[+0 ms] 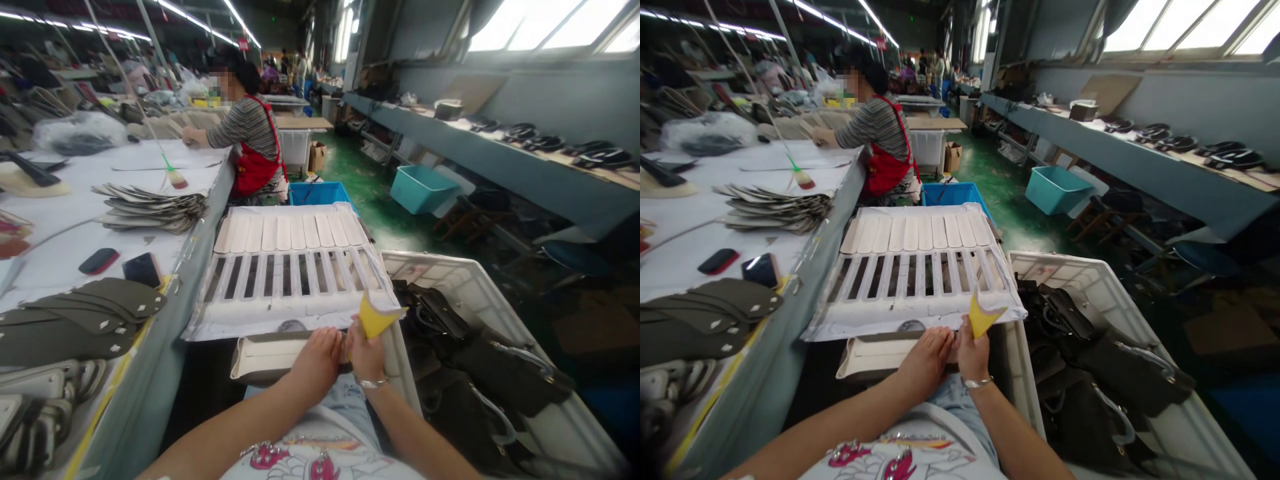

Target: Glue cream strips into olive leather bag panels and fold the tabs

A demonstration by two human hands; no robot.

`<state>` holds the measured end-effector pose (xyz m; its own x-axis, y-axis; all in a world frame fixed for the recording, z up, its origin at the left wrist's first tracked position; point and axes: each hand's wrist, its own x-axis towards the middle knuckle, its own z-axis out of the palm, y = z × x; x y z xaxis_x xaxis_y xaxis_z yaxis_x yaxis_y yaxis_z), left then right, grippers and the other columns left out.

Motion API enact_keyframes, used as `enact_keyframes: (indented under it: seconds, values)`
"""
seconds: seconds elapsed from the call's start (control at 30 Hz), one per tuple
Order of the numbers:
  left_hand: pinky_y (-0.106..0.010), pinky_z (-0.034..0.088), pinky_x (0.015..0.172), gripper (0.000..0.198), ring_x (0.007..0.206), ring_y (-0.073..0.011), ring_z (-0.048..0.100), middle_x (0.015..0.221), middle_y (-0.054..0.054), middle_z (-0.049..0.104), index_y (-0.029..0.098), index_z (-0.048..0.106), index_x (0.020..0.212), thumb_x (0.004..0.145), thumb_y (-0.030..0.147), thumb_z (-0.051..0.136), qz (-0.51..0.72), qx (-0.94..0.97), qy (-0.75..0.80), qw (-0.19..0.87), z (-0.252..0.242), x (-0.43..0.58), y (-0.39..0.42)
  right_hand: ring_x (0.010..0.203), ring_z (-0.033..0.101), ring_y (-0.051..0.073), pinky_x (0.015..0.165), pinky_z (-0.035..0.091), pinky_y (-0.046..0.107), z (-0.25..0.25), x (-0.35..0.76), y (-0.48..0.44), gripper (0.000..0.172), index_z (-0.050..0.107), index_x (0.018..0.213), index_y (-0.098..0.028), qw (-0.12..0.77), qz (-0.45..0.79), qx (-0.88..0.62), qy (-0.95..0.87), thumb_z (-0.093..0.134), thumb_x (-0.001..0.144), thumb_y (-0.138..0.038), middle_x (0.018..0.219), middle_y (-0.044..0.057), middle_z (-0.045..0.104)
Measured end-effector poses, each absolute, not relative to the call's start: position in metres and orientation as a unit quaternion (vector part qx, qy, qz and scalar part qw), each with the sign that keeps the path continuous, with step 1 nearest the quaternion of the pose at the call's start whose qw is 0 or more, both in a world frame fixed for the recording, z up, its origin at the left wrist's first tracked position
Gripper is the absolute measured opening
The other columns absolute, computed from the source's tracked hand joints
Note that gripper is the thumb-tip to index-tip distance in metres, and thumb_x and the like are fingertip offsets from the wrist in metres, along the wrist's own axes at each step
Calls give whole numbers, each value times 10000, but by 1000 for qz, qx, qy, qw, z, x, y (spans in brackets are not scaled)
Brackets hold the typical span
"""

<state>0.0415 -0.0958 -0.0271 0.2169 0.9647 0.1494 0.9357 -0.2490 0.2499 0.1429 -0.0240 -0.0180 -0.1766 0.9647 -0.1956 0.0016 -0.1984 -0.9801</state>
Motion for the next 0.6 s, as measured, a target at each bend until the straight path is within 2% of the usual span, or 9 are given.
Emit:
enact_keyframes:
  seconds: [0.13, 0.3, 0.4, 0.5, 0.57, 0.6]
  values:
    - [-453, 317, 1020, 522, 1212, -299, 409, 1301, -202, 453, 17, 400, 1261, 769, 173, 472, 133, 778, 614, 33, -27, 40, -101, 366, 198, 65, 345, 219, 206, -20, 139, 1, 367, 403, 823, -243, 482, 601, -476, -424, 501, 728, -583, 511, -112, 210]
    - [-451, 307, 1017, 542, 1206, -301, 412, 1306, -203, 450, 17, 406, 1268, 768, 211, 486, 135, 780, 610, 41, -25, 34, -100, 364, 213, 51, 341, 224, 196, -25, 125, 10, 361, 436, 804, -222, 476, 613, -470, -421, 561, 704, -546, 502, -115, 234]
    - [-444, 298, 1019, 524, 1196, -306, 421, 1297, -202, 458, 20, 412, 1270, 801, 247, 469, 122, 782, 610, 27, -23, 39, -98, 372, 268, 59, 358, 256, 205, -19, 121, 1, 374, 452, 819, -216, 467, 609, -463, -444, 567, 714, -556, 480, -107, 286]
    - [-465, 269, 1027, 470, 1194, -313, 431, 1283, -215, 471, 9, 406, 1276, 862, 229, 388, 94, 789, 607, -3, -18, 46, -98, 401, 342, 80, 377, 290, 219, -8, 120, -5, 369, 494, 838, -201, 431, 604, -454, -493, 591, 722, -538, 469, -78, 379]
    - [-505, 211, 1051, 484, 1227, -321, 394, 1308, -225, 447, -5, 387, 1286, 870, 241, 383, 82, 791, 606, 0, -15, 39, -105, 366, 314, 87, 347, 272, 227, -2, 119, -2, 381, 486, 841, -208, 364, 592, -457, -555, 529, 753, -577, 443, -80, 359]
    - [-522, 188, 1059, 545, 1245, -323, 370, 1334, -221, 419, 6, 352, 1312, 861, 306, 414, 96, 790, 606, 16, -13, 30, -112, 351, 319, 93, 339, 283, 235, 1, 118, 2, 393, 475, 821, -212, 321, 600, -447, -581, 481, 770, -601, 431, -74, 365]
